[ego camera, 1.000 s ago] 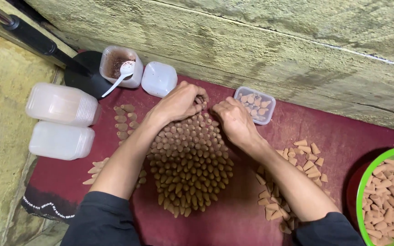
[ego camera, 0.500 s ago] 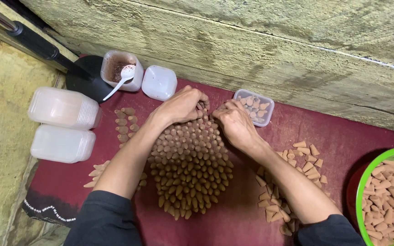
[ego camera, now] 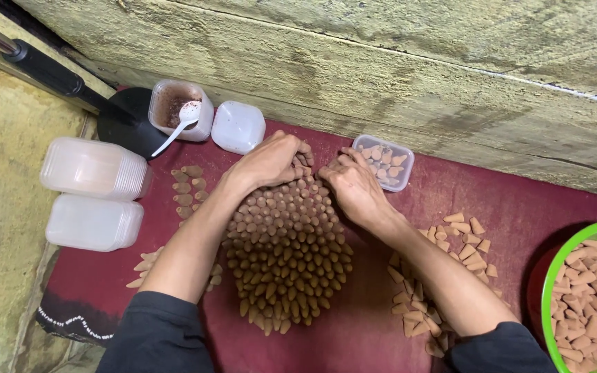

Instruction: Sorting and arranging incense cones into organized piles on a work surface

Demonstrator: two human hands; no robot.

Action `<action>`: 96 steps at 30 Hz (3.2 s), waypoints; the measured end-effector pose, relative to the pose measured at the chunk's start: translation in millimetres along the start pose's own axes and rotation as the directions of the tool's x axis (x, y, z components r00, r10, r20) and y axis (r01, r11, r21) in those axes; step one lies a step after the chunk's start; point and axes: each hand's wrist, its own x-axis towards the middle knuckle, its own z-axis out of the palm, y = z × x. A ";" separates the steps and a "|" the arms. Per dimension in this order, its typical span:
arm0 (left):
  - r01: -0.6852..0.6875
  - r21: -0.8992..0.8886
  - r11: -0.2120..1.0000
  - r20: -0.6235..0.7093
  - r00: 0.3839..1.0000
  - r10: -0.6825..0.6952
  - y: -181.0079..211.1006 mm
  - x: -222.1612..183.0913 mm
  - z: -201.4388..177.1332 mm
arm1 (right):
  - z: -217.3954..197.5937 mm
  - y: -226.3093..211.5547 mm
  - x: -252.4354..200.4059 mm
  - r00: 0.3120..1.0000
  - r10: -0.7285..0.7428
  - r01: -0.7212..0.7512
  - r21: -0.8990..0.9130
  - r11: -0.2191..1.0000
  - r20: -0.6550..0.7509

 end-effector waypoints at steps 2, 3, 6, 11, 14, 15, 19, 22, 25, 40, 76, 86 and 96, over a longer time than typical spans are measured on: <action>-0.011 -0.005 1.000 -0.010 1.000 0.011 8.5 -1.2 -2.3 | 8.6 4.9 -1.9 1.000 -0.001 0.001 -0.020 1.000 0.001; -0.022 -0.011 1.000 -0.022 1.000 0.022 12.9 -2.0 -3.1 | 12.9 7.1 -3.2 1.000 -0.001 0.001 -0.042 0.999 0.003; -0.045 0.044 0.998 -0.057 0.997 0.047 -6.0 12.1 4.2 | 7.2 2.6 -1.9 1.000 0.001 -0.001 -0.041 0.999 -0.004; -0.057 0.119 0.991 -0.064 0.996 0.065 -36.3 40.7 25.9 | 9.2 3.9 -2.4 1.000 0.000 -0.001 -0.060 0.998 -0.005; -0.052 0.170 0.984 -0.044 0.997 0.060 -16.0 26.7 29.2 | 13.7 5.9 -4.0 1.000 0.000 -0.001 -0.060 0.998 -0.017; -0.048 0.183 0.982 -0.028 0.998 0.054 -0.4 16.0 27.9 | 15.4 6.6 -4.7 1.000 -0.002 0.000 -0.055 0.998 -0.025; -0.073 0.173 0.982 -0.049 0.995 0.082 -10.7 26.1 33.2 | 13.1 5.2 -3.6 0.999 -0.004 0.002 -0.044 0.999 -0.035; -0.110 0.197 0.974 -0.037 0.992 0.119 -4.5 24.3 29.1 | 14.0 5.9 -4.4 0.999 0.000 -0.001 -0.028 1.000 -0.047; -0.112 0.129 0.985 -0.019 0.993 0.115 4.7 18.9 20.8 | 14.2 6.5 -7.6 0.999 0.001 -0.003 -0.026 1.000 -0.050; -0.024 0.033 0.999 -0.072 0.997 0.027 32.5 -15.6 -10.8 | 8.4 8.2 -11.7 0.996 0.004 -0.006 -0.028 1.000 -0.086; -0.299 0.001 0.954 -0.238 0.927 0.291 166.9 -49.9 244.2 | -51.4 -86.0 -317.5 0.491 0.774 -0.770 0.218 0.600 -0.399; -0.145 0.008 0.989 -0.502 0.855 0.129 164.0 -30.7 257.3 | -40.4 -95.7 -331.0 0.412 0.805 -0.810 0.233 0.538 -0.427; 0.113 0.027 0.993 -0.459 0.884 -0.088 143.5 -7.6 271.0 | -31.8 -77.9 -349.7 0.329 0.807 -0.820 0.275 0.501 -0.490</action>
